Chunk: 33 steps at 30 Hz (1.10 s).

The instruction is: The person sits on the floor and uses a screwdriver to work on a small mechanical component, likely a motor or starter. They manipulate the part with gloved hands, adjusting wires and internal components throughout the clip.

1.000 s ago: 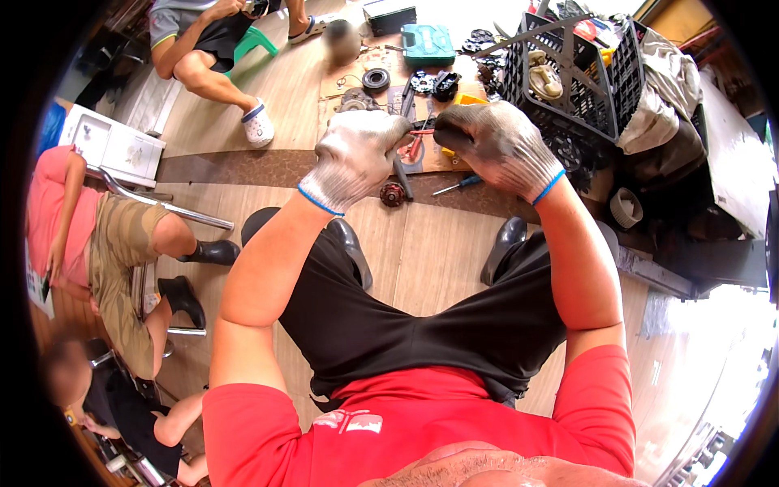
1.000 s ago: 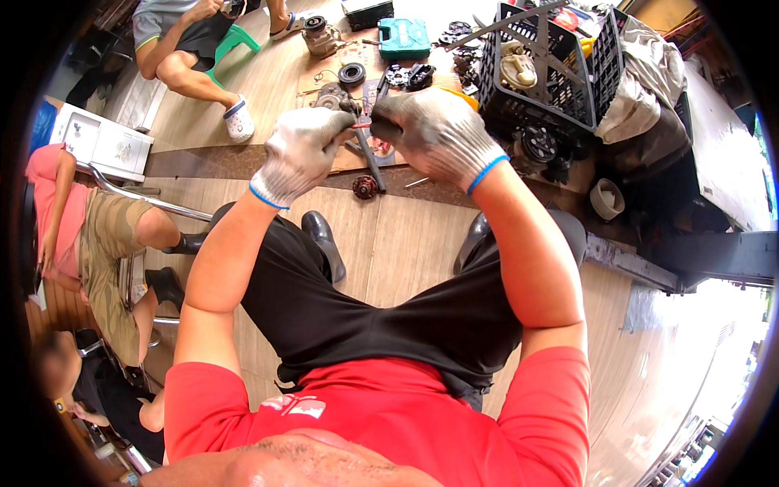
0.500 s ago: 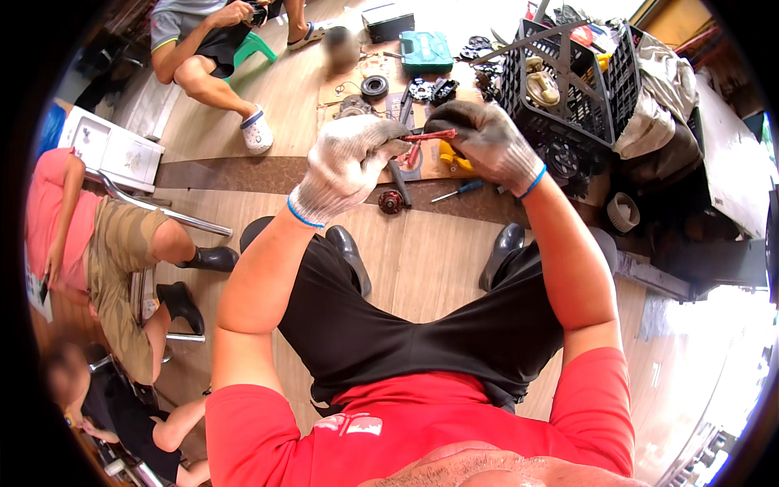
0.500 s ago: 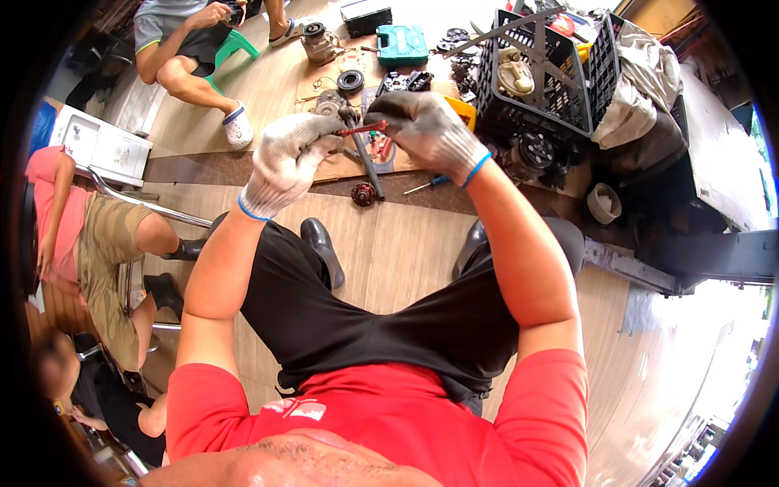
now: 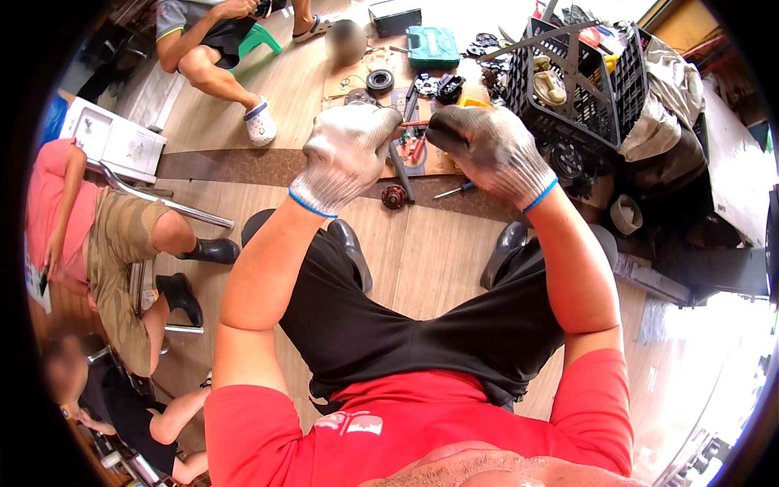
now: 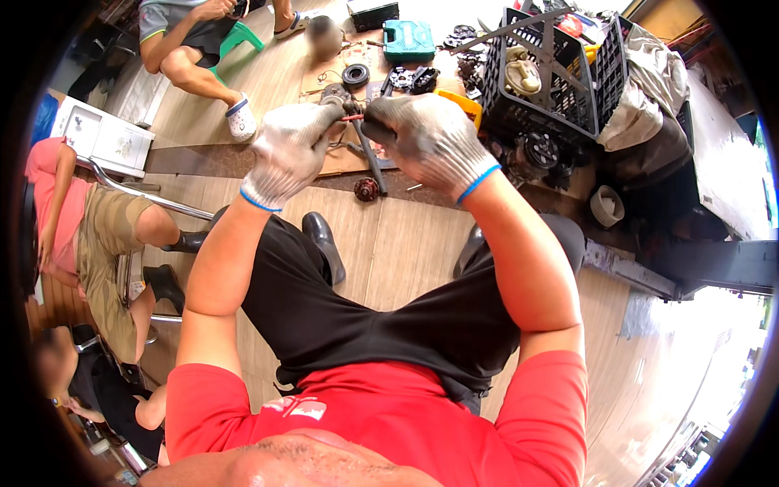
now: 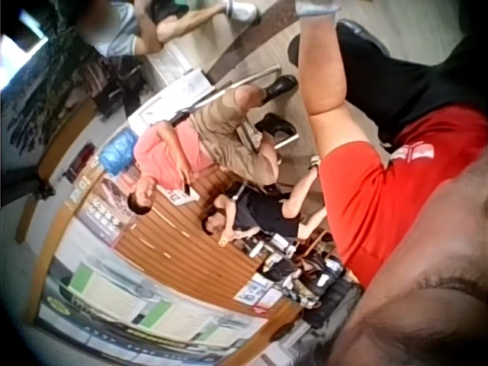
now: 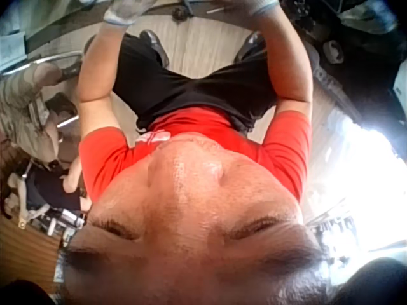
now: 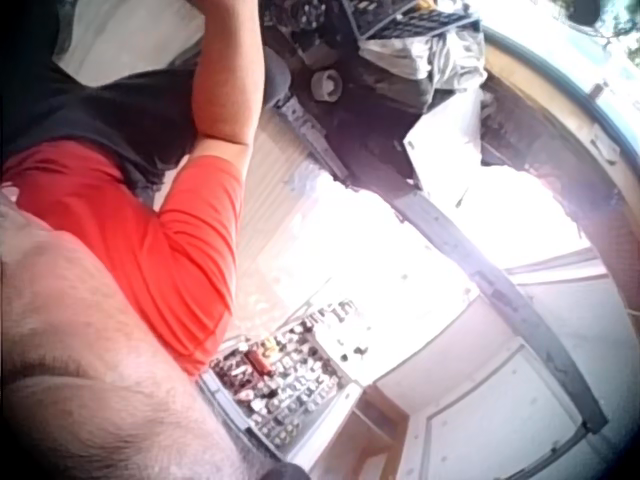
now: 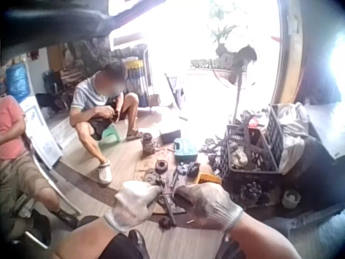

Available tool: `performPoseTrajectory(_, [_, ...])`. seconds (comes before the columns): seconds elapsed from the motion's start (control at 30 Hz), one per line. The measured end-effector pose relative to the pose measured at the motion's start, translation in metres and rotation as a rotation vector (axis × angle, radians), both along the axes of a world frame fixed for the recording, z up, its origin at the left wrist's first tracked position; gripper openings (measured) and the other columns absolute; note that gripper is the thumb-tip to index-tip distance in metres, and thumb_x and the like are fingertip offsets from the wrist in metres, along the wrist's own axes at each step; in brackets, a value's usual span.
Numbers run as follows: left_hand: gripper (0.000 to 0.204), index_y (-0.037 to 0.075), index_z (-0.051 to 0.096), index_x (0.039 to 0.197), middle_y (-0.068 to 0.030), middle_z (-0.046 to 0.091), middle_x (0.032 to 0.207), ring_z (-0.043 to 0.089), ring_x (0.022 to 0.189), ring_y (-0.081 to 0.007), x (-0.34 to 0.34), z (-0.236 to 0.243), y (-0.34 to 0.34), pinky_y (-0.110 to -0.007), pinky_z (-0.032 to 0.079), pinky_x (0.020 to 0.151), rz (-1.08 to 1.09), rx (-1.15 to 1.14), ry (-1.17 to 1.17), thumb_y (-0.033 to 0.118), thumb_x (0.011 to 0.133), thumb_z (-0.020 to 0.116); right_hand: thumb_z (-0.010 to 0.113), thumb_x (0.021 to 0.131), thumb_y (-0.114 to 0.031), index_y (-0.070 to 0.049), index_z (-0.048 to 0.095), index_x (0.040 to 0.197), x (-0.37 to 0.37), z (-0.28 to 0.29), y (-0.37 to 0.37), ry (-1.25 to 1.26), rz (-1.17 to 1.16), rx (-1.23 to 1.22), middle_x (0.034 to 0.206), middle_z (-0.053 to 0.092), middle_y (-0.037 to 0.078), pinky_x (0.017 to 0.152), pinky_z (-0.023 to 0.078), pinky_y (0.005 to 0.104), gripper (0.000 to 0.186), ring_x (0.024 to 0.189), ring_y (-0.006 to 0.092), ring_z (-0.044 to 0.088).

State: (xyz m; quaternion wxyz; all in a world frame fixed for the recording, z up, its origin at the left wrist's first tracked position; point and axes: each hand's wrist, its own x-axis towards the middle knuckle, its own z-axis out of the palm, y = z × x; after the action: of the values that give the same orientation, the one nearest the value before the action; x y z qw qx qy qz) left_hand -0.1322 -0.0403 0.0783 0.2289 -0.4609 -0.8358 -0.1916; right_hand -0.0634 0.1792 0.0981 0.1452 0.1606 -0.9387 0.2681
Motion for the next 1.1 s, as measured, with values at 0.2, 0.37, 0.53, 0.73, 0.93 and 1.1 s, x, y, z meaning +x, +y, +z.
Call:
performPoseTrajectory(0.2, [0.022,0.006,0.069,0.102,-0.0136,0.065,0.079,0.065,0.075,-0.0321,-0.002,0.008,-0.003,-0.042,0.051,0.07,-0.211,-0.099,-0.086,0.005,0.08,0.07,0.066,0.094,-0.025,-0.007,0.07,0.105,-0.007,0.003,0.015,-0.112,0.068,-0.14,0.085,0.07,0.018,0.071,0.054,0.0411,0.022,0.08,0.0372,0.067])
performPoseTrajectory(0.37, [0.01,0.004,0.069,0.092,-0.0115,0.065,0.073,0.063,0.067,-0.0312,0.001,0.018,0.001,-0.039,0.05,0.063,-0.399,0.254,-0.367,0.004,0.082,0.07,0.07,0.092,-0.02,-0.001,0.069,0.108,-0.015,-0.009,0.02,-0.221,0.077,-0.401,0.092,0.07,0.018,0.075,0.053,0.0363,0.025,0.081,0.0282,0.068])
performPoseTrajectory(0.53, [0.011,-0.001,0.071,0.1,-0.0164,0.072,0.087,0.071,0.076,-0.0298,0.002,0.015,-0.002,-0.035,0.055,0.07,-0.182,0.389,-0.317,0.004,0.091,0.067,0.067,0.096,-0.018,0.0,0.069,0.112,-0.011,-0.021,0.001,-0.447,-0.047,-0.662,0.089,0.066,0.01,0.069,0.051,0.0287,0.024,0.077,0.0119,0.061])
performPoseTrajectory(0.73, [0.011,-0.001,0.071,0.097,-0.0177,0.072,0.086,0.071,0.077,-0.0331,-0.008,0.006,-0.002,-0.038,0.055,0.071,-0.033,0.296,-0.074,0.002,0.087,0.069,0.063,0.098,-0.025,-0.008,0.07,0.106,0.004,-0.013,-0.012,-0.051,0.031,-0.27,0.079,0.067,0.016,0.064,0.052,0.0379,0.02,0.068,0.033,0.065])
performPoseTrajectory(0.93, [0.023,0.004,0.07,0.105,-0.0156,0.067,0.082,0.067,0.077,-0.0335,-0.001,0.007,-0.002,-0.042,0.053,0.072,-0.034,0.023,0.129,0.005,0.082,0.072,0.062,0.096,-0.033,-0.011,0.069,0.103,0.006,0.006,-0.002,0.02,0.033,-0.049,0.08,0.067,0.017,0.066,0.052,0.0454,0.024,0.076,0.0392,0.066])
performPoseTrajectory(1.1, [0.024,0.004,0.069,0.103,-0.0131,0.066,0.081,0.065,0.073,-0.0328,-0.004,0.009,-0.006,-0.042,0.051,0.07,-0.228,-0.075,0.007,0.007,0.08,0.071,0.066,0.094,-0.028,-0.007,0.07,0.103,-0.001,0.011,0.011,-0.127,0.024,-0.155,0.084,0.07,0.017,0.07,0.054,0.0429,0.022,0.078,0.0369,0.068])
